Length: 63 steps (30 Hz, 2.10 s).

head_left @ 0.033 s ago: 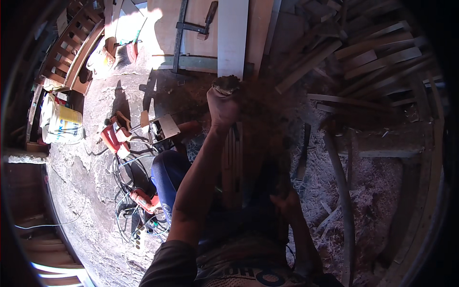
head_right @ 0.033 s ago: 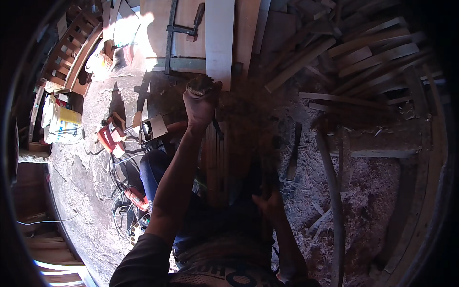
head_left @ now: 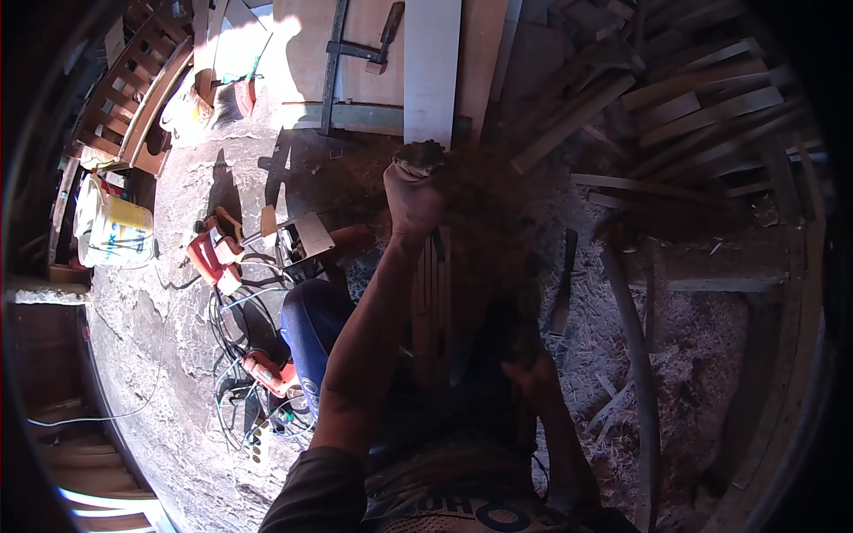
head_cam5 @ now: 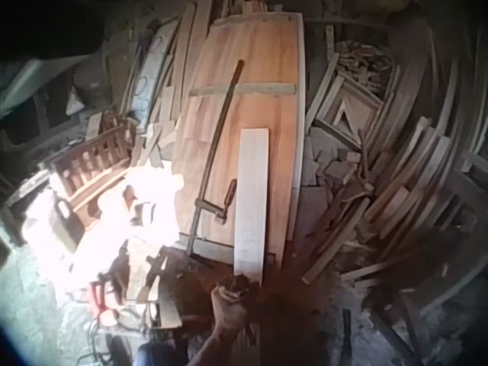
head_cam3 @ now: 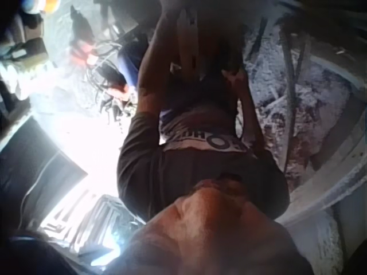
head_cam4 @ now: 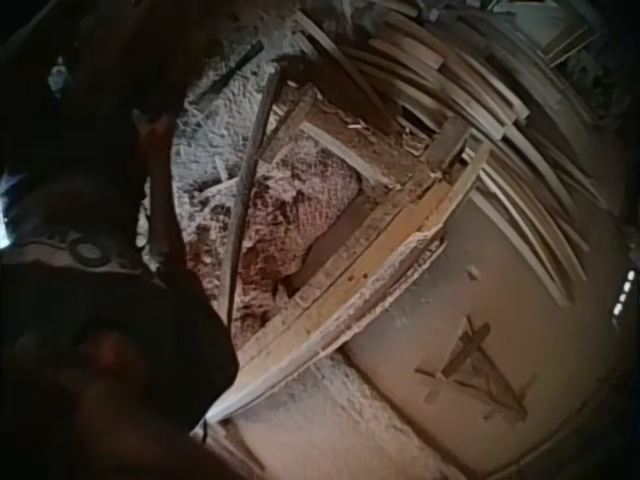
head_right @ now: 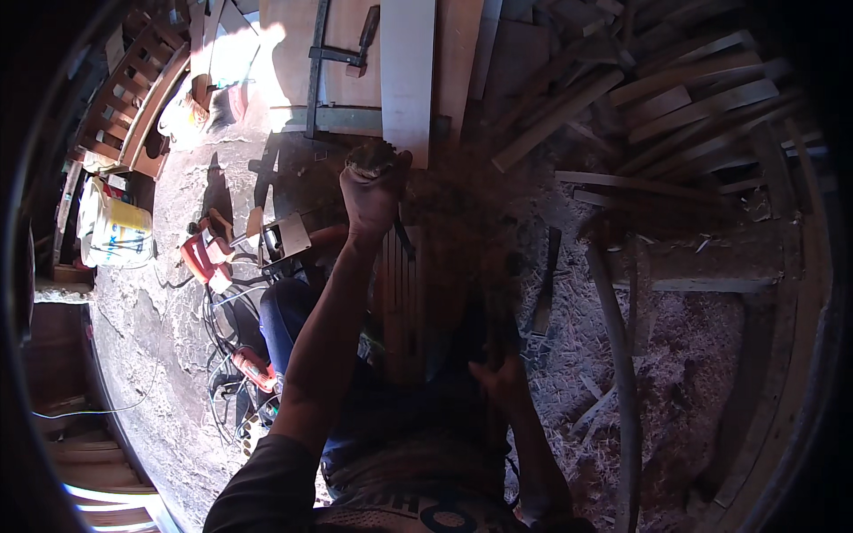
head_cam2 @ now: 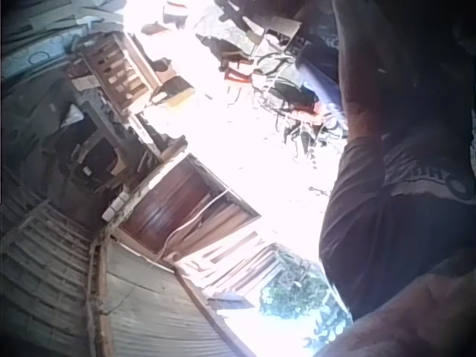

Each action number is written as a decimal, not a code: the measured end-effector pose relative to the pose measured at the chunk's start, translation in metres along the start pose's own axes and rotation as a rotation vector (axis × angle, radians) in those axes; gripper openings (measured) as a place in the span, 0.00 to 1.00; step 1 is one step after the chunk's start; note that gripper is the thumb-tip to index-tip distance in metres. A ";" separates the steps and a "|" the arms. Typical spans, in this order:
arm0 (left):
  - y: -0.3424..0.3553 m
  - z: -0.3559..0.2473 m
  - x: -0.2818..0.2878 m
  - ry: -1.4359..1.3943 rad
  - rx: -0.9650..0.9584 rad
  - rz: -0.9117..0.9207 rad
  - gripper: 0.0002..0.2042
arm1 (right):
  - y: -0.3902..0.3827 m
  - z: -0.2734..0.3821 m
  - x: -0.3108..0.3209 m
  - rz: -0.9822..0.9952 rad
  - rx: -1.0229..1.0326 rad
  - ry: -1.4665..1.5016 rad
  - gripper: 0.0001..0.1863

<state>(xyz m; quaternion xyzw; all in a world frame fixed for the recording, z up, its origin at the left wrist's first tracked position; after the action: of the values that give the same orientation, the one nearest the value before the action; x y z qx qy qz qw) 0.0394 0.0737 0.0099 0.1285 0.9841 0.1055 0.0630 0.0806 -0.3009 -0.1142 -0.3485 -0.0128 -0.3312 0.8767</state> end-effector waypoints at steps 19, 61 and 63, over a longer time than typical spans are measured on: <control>0.064 0.119 -0.026 0.224 0.258 -0.018 0.07 | 0.018 0.439 0.010 -0.349 1.407 -0.378 0.25; 0.095 -0.103 -0.002 0.013 -0.333 -0.156 0.08 | 0.129 0.089 -0.074 -0.342 0.636 -0.368 0.31; 0.078 -0.107 0.007 0.033 -0.317 -0.147 0.06 | 0.133 0.102 -0.087 -0.360 0.765 -0.451 0.30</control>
<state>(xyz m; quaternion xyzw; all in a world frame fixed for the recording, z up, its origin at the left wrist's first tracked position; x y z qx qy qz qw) 0.0356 0.1284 0.1303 0.0429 0.9627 0.2567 0.0740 0.1122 -0.1165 -0.1390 -0.0562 -0.3839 -0.3653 0.8462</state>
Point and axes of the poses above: each hand's wrist, its own y-axis towards the middle knuckle, its own x-axis out of the back of the hand, z = x × y, the point moved 7 cm from there along y, towards the middle knuckle, and after that the axes turned 6 degrees about -z, right-handed, at the moved point
